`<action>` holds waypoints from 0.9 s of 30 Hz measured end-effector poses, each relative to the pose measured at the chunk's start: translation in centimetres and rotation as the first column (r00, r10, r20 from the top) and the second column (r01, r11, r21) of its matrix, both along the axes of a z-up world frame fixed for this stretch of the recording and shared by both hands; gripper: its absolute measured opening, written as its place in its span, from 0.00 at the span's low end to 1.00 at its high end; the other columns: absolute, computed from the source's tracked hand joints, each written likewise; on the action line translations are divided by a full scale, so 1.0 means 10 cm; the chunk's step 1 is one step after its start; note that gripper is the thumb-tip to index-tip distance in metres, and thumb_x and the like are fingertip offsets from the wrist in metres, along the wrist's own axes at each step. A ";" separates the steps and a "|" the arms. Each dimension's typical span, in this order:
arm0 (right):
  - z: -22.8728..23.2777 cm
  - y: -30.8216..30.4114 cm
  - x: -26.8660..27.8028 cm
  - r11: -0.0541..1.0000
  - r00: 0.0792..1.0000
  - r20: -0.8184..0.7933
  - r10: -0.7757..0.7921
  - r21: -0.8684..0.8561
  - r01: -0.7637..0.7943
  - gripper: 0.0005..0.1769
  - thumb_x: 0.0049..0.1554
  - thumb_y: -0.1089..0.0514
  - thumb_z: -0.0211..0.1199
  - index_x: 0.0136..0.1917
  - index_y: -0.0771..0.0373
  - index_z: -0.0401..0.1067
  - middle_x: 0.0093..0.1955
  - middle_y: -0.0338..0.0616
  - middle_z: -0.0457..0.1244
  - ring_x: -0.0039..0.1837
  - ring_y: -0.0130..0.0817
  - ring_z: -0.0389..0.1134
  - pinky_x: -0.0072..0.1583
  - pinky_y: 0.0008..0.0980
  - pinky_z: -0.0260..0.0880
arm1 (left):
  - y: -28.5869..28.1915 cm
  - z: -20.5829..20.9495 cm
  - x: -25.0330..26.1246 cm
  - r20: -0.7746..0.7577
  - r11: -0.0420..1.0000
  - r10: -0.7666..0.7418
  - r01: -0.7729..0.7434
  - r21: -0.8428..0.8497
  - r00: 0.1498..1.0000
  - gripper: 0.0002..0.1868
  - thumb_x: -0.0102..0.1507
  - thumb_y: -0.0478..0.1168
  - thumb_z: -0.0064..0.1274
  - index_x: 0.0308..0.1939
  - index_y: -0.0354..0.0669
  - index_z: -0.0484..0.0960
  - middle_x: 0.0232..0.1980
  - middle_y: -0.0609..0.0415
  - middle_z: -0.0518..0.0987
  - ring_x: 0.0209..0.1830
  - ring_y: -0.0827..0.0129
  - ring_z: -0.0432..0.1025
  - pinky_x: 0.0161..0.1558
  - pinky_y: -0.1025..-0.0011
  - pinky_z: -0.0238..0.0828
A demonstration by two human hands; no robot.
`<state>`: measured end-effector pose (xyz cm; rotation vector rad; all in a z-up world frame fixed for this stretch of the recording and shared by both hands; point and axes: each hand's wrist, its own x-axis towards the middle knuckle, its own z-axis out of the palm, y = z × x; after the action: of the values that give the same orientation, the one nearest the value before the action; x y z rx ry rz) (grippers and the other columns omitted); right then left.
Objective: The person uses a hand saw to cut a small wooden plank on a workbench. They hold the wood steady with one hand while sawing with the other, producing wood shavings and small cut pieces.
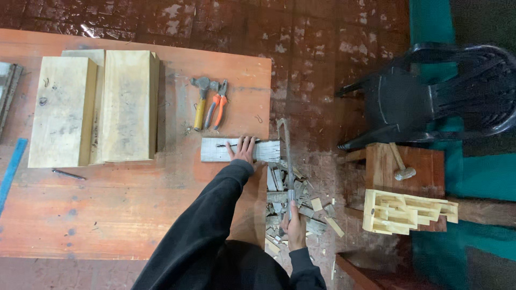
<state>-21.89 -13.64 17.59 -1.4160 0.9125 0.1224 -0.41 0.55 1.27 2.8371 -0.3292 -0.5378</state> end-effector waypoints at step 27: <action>-0.01 0.17 0.53 0.998 1.000 0.014 -0.016 -0.066 0.017 0.47 0.66 0.30 0.51 0.16 0.61 0.57 0.13 0.42 0.46 0.19 0.33 0.51 0.31 0.31 0.51 | 0.17 -0.03 -0.14 0.101 0.993 -0.103 0.108 -0.049 0.990 0.60 0.56 0.75 0.52 0.83 0.57 0.44 0.83 0.55 0.50 0.85 0.57 0.37 0.78 0.30 0.20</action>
<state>-16.60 -11.98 17.47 -1.4688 0.9238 0.0705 -1.76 2.21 1.01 2.8107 -0.5068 -0.4026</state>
